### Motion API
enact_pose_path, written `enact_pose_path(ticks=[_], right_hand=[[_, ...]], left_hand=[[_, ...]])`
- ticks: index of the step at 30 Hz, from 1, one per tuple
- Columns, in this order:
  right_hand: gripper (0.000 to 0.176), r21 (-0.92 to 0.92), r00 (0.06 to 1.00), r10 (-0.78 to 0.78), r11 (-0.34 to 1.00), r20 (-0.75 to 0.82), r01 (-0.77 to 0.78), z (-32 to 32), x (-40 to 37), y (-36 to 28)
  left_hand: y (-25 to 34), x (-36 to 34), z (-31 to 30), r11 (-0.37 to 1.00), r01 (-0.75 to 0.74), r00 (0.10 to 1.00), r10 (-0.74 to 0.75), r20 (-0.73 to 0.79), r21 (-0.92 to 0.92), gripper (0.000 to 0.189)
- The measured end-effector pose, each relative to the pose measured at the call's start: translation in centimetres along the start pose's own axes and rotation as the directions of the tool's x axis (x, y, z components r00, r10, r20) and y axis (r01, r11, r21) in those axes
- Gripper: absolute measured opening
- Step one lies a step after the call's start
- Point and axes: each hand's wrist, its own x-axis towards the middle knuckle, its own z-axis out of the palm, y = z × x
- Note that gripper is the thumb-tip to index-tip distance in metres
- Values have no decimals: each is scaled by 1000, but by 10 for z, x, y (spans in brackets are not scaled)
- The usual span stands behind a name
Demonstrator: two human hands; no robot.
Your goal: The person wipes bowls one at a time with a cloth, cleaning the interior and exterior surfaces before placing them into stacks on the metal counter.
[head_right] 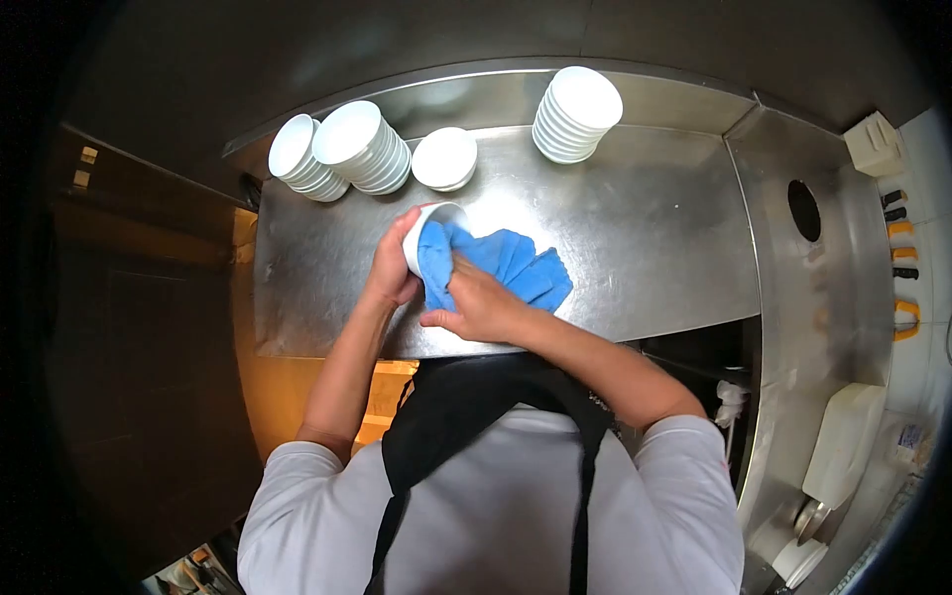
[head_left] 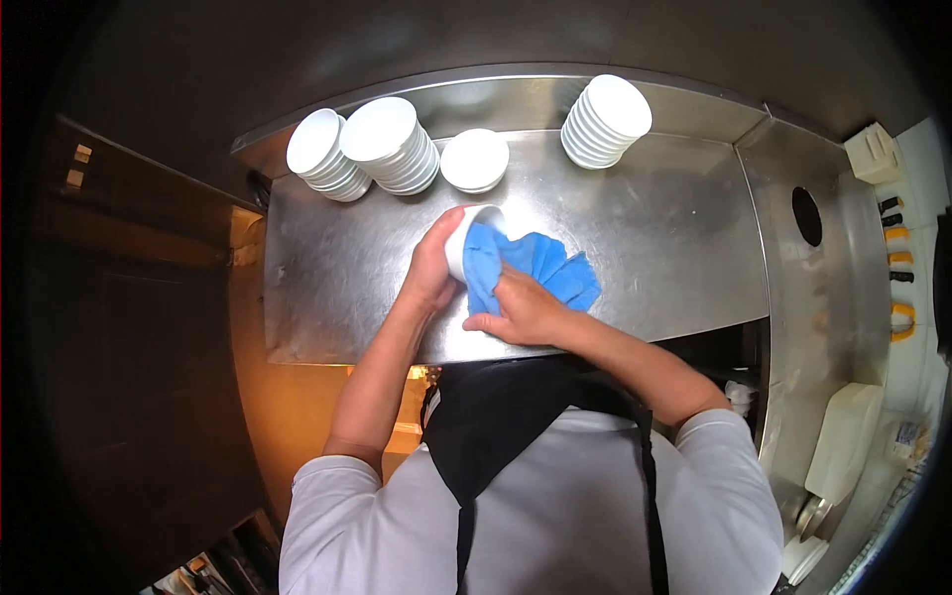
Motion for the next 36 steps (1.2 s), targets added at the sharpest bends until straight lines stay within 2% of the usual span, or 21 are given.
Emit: enact_pose_path(ticks=[1, 2, 6, 10, 12, 13, 15, 17, 18, 20, 21, 24, 27, 28, 29, 30, 31, 33, 34, 35, 36], right_hand=[[81, -283, 996, -79, 957, -44, 64, 0, 1, 4], [82, -552, 984, -168, 827, -62, 106, -2, 3, 7], [60, -556, 945, -282, 818, -165, 146, 17, 7, 22], [45, -305, 981, -156, 945, -114, 115, 11, 3, 20], [37, -173, 987, -68, 984, -149, 42, -3, 2, 9], [35, 78, 974, -6, 997, -227, 24, -7, 1, 6], [31, 548, 935, 162, 836, -316, 40, -16, 2, 5], [29, 738, 848, 431, 671, -308, -73, -34, 4, 12], [29, 818, 784, 554, 565, -281, -107, -42, 7, 16], [29, 739, 731, 569, 660, -376, -134, -50, 15, 26], [30, 695, 704, 570, 703, -423, -151, -52, 15, 31], [29, 414, 620, 431, 892, -656, -182, -54, 7, 59], [31, 6, 676, -4, 1000, -737, 11, -23, -3, 54], [31, -262, 684, -213, 964, -698, 33, -20, 3, 38], [31, -511, 685, -405, 858, -605, 56, -16, 11, 19], [32, -590, 693, -466, 804, -550, 73, -18, 14, 14], [33, -662, 697, -523, 744, -490, 93, -19, 17, 9], [38, -525, 729, -432, 843, -531, 118, -30, 25, 14], [38, -117, 826, -90, 993, -556, 30, -42, 25, 17], [40, 298, 872, 235, 948, -428, -109, -60, 23, 17], [40, 539, 873, 358, 831, -331, -136, -63, 22, 21]], left_hand=[[8, -5, 4, 991, 85, 996, -82, 31, -106, 49], [13, -7, 8, 963, 168, 985, -155, 76, -210, 50], [8, 5, 1, 967, 210, 976, -199, 88, -143, 54], [-4, 13, -17, 934, 219, 968, -172, 181, -283, 52], [-8, 11, -16, 947, 177, 982, -151, 114, -267, 52], [-9, 8, -13, 954, 155, 987, -138, 81, -258, 53], [-6, 4, -18, 919, 145, 965, -50, 257, -365, 55], [-5, -5, -18, 897, 150, 915, 33, 403, -415, 54], [-6, -7, -16, 932, 88, 922, 58, 382, -353, 52], [-10, -10, -11, 975, -35, 930, 112, 350, -217, 49], [-10, -8, -13, 966, 3, 934, 90, 347, -259, 48], [-7, -14, -10, 962, -79, 955, 148, 255, -261, 43], [-8, -12, -4, 987, -140, 980, 149, 132, -73, 34], [-14, -10, 0, 989, -146, 980, 145, 133, 2, 31], [-23, -7, 5, 985, -152, 980, 141, 138, 78, 28], [-31, -4, 9, 975, -159, 980, 137, 142, 154, 26], [-38, -2, 11, 952, -229, 970, 206, 127, 202, 24], [-33, -12, 16, 920, -282, 952, 234, 197, 271, 22], [-27, -22, 22, 903, -304, 943, 239, 233, 305, 22], [-26, -28, 29, 846, -371, 924, 294, 244, 383, 22], [-24, -33, 35, 790, -440, 896, 355, 266, 426, 21]])
